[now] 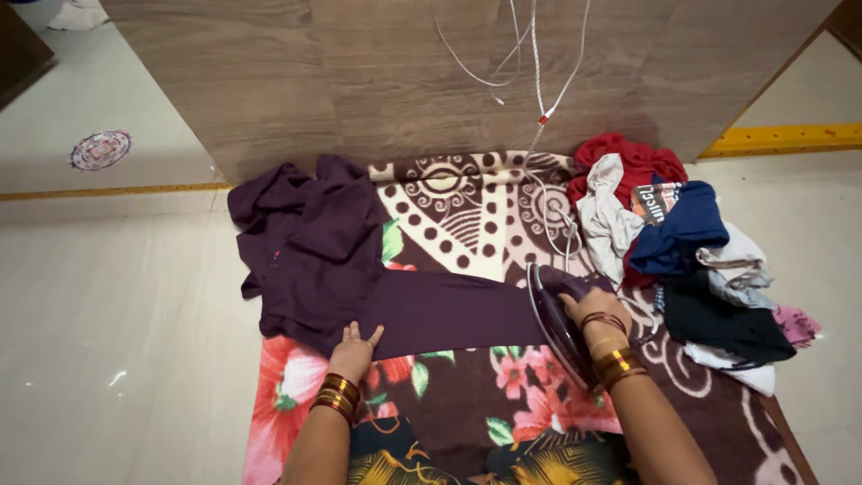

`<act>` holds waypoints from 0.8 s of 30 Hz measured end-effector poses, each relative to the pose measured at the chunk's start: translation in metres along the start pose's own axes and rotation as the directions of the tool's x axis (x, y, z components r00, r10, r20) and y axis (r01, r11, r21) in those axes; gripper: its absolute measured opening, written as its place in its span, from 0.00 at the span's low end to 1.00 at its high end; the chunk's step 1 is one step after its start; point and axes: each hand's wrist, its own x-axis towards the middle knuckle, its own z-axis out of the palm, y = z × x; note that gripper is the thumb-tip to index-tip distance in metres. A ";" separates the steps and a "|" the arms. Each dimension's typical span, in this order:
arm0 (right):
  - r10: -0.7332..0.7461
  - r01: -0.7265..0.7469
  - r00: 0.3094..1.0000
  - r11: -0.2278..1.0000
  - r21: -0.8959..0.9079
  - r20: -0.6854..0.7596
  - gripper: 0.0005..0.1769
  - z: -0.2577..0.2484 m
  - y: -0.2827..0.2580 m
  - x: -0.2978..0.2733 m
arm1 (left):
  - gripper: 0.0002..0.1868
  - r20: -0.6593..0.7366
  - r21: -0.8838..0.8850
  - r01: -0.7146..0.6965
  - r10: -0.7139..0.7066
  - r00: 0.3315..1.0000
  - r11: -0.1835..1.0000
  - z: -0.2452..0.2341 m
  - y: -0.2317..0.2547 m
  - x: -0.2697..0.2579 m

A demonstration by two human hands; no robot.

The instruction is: The person irons a dark purple garment on a patterned mat on the floor. They repeatedly smooth the fabric with their hands and use an electric iron to press different sections, including the sleeves and body, before folding the garment.

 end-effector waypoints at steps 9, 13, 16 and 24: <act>0.040 -0.040 0.999 0.999 -0.028 -0.008 0.42 0.007 0.039 -0.022 | 0.40 -0.085 0.061 0.007 -0.002 0.996 0.998 0.015 -0.001 0.004; 0.057 -0.057 0.998 0.997 -0.044 0.008 0.43 0.003 0.045 -0.030 | 0.41 -0.105 0.074 0.014 -0.006 0.994 0.997 0.025 -0.003 0.017; 0.059 -0.059 0.998 0.998 -0.027 -0.007 0.43 0.001 0.045 -0.033 | 0.40 -0.085 0.056 0.012 -0.007 0.996 0.998 0.027 -0.005 0.012; 0.053 -0.054 0.997 0.998 -0.021 -0.048 0.42 -0.002 0.040 -0.032 | 0.41 -0.100 0.077 0.015 -0.007 0.995 0.997 0.024 -0.003 0.017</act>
